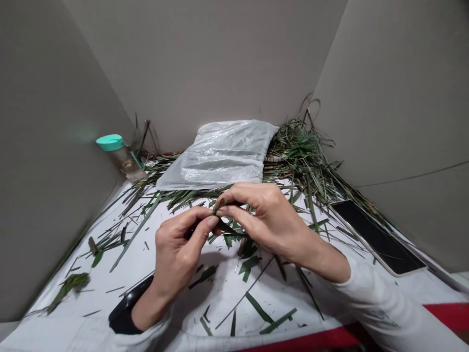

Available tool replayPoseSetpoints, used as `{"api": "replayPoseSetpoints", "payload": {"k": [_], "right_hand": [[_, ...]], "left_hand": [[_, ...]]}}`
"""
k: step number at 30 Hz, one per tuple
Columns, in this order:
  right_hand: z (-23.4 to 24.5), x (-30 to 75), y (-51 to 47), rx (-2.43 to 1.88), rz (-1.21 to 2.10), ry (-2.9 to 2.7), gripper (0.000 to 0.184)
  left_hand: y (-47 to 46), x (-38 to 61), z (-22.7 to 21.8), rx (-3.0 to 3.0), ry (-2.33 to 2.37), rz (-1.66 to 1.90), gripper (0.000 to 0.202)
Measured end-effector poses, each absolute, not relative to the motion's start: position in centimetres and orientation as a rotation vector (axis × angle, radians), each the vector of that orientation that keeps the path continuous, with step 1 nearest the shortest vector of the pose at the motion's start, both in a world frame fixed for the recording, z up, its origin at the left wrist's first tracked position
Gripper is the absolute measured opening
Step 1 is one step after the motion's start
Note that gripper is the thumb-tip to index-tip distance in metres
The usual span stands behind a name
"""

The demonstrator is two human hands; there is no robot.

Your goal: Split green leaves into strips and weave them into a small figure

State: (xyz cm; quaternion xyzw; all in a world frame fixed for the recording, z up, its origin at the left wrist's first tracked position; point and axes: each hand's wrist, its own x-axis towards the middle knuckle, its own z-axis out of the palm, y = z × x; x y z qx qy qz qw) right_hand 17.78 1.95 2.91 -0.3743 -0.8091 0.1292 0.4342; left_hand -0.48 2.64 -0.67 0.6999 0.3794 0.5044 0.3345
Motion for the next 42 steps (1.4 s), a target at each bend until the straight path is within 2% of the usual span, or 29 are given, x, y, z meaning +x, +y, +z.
{"api": "replayPoseSetpoints", "payload": {"k": [11, 18, 27, 30, 35, 39, 42], "right_hand": [[2.3, 17.5, 2.5, -0.811, -0.555, -2.177, 0.030], [2.4, 17.6, 2.6, -0.798, -0.760, -2.151, 0.033], [4.3, 20.6, 2.9, -0.882, -0.690, -2.048, 0.025], [4.5, 21.4, 3.0, -0.868, -0.576, -1.991, 0.027], [4.9, 21.2, 2.4, -0.878, -0.183, -1.955, 0.029], [5.9, 20.9, 1.6, -0.921, 0.268, -1.894, 0.023], [6.5, 20.7, 1.1, -0.934, 0.573, -1.841, 0.025]], "left_hand": [[3.5, -0.9, 0.0, 1.334, 0.916, 1.229, 0.017], [3.7, -0.2, 1.3, 1.254, 0.865, 1.150, 0.018], [5.0, -0.9, 4.5, 1.423, 0.837, 1.216, 0.015], [5.5, -1.0, 5.6, 1.400, 0.820, 1.284, 0.014], [6.1, -0.5, 6.9, 1.362, 0.750, 1.374, 0.012], [6.4, 0.2, 7.0, 1.367, 0.699, 1.379, 0.012], [6.3, 0.7, 6.7, 1.394, 0.701, 1.350, 0.014]]}}
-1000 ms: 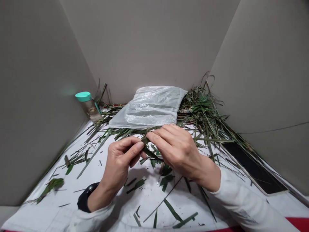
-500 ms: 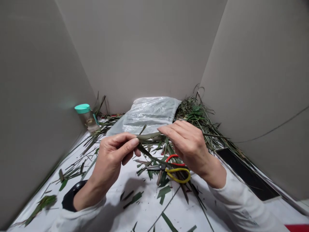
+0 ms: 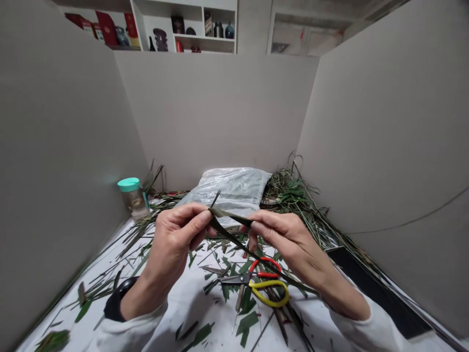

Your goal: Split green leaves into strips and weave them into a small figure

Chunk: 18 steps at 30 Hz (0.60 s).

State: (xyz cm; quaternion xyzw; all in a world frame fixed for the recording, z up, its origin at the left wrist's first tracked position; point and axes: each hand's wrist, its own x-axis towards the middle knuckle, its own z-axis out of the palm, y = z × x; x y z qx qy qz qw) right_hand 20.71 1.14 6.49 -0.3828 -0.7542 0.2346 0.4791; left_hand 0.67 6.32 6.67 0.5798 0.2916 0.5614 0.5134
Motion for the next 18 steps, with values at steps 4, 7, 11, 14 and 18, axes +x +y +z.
{"api": "replayPoseSetpoints", "payload": {"k": [4, 7, 11, 14, 18], "right_hand": [[6.5, 20.2, 0.9, -0.952, 0.753, -1.788, 0.033], [6.3, 19.7, 0.8, -0.949, 0.863, -1.738, 0.035], [6.2, 19.3, 0.7, -0.859, 1.162, -1.612, 0.030], [6.1, 19.3, 0.8, -0.739, 1.374, -1.498, 0.032], [6.2, 19.5, 0.8, -0.694, 1.377, -1.426, 0.031]], "left_hand": [[6.0, 1.0, 5.9, 1.444, 0.646, 1.275, 0.016], [5.9, 1.1, 5.1, 1.495, 0.618, 1.234, 0.016], [5.7, 1.7, 4.2, 1.575, 0.599, 1.183, 0.019], [5.6, 2.2, 3.7, 1.618, 0.570, 1.154, 0.024], [5.5, 2.4, 3.4, 1.594, 0.600, 1.134, 0.025]]}}
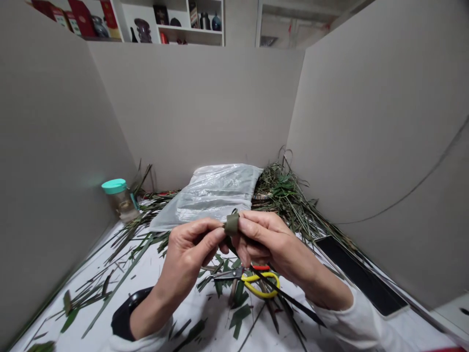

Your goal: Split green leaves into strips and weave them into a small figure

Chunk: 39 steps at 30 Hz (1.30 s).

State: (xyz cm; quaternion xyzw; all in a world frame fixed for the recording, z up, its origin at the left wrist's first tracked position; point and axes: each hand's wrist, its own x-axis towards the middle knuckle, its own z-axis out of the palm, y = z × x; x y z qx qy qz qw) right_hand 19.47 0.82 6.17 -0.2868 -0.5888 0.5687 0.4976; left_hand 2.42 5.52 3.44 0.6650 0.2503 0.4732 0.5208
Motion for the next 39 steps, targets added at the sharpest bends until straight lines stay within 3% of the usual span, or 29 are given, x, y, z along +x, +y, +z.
{"api": "replayPoseSetpoints", "payload": {"k": [11, 18, 24, 28, 33, 39], "right_hand": [[6.5, 19.3, 0.0, -1.001, 0.710, -1.622, 0.008], [6.2, 18.9, 0.0, -0.994, 0.354, -1.806, 0.025], [6.6, 19.0, -0.1, -1.074, 0.324, -1.887, 0.033], [6.2, 18.6, -0.3, -1.142, 0.212, -1.899, 0.029], [5.2, 18.0, -0.2, -1.144, -0.186, -1.998, 0.023], [4.8, 17.9, -0.1, -1.108, -0.188, -2.034, 0.026]], "left_hand": [[5.3, 1.8, 3.6, 1.653, 0.646, 1.268, 0.021], [5.2, 2.2, 3.7, 1.781, 0.607, 1.302, 0.014], [4.6, 2.6, 3.9, 1.808, 0.605, 1.298, 0.021], [4.4, 2.8, 3.5, 1.698, 0.631, 1.297, 0.021], [4.2, 3.0, 3.0, 1.601, 0.684, 1.373, 0.022], [4.0, 3.1, 3.0, 1.609, 0.700, 1.436, 0.017]]}}
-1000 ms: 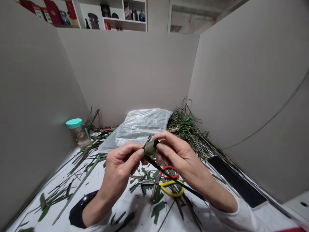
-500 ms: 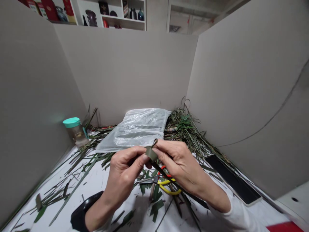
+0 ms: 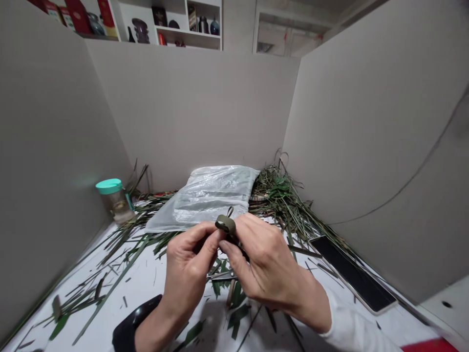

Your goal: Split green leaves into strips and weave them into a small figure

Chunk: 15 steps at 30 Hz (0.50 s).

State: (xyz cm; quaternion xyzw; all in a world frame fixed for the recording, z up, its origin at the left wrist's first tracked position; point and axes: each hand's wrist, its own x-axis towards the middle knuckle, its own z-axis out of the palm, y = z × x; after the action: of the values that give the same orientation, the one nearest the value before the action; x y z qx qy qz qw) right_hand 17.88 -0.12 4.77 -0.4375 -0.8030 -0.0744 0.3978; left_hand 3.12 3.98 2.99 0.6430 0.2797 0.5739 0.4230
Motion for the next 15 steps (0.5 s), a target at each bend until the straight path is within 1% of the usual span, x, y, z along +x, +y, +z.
{"api": "replayPoseSetpoints", "payload": {"k": [4, 10, 12, 15], "right_hand": [[5.0, 18.3, 0.0, -1.022, -0.043, -1.968, 0.031], [6.3, 18.7, -0.2, -1.051, 0.332, -1.842, 0.037], [6.5, 18.7, -0.3, -1.050, 0.403, -1.784, 0.036], [6.6, 18.6, -0.5, -1.031, 0.425, -1.708, 0.027]], "left_hand": [[3.9, 3.2, 3.1, 1.673, 0.642, 1.413, 0.012], [3.9, 3.0, 3.3, 1.739, 0.632, 1.357, 0.018], [3.9, 2.9, 3.4, 1.767, 0.635, 1.356, 0.018], [4.0, 2.9, 3.5, 1.795, 0.654, 1.369, 0.017]]}}
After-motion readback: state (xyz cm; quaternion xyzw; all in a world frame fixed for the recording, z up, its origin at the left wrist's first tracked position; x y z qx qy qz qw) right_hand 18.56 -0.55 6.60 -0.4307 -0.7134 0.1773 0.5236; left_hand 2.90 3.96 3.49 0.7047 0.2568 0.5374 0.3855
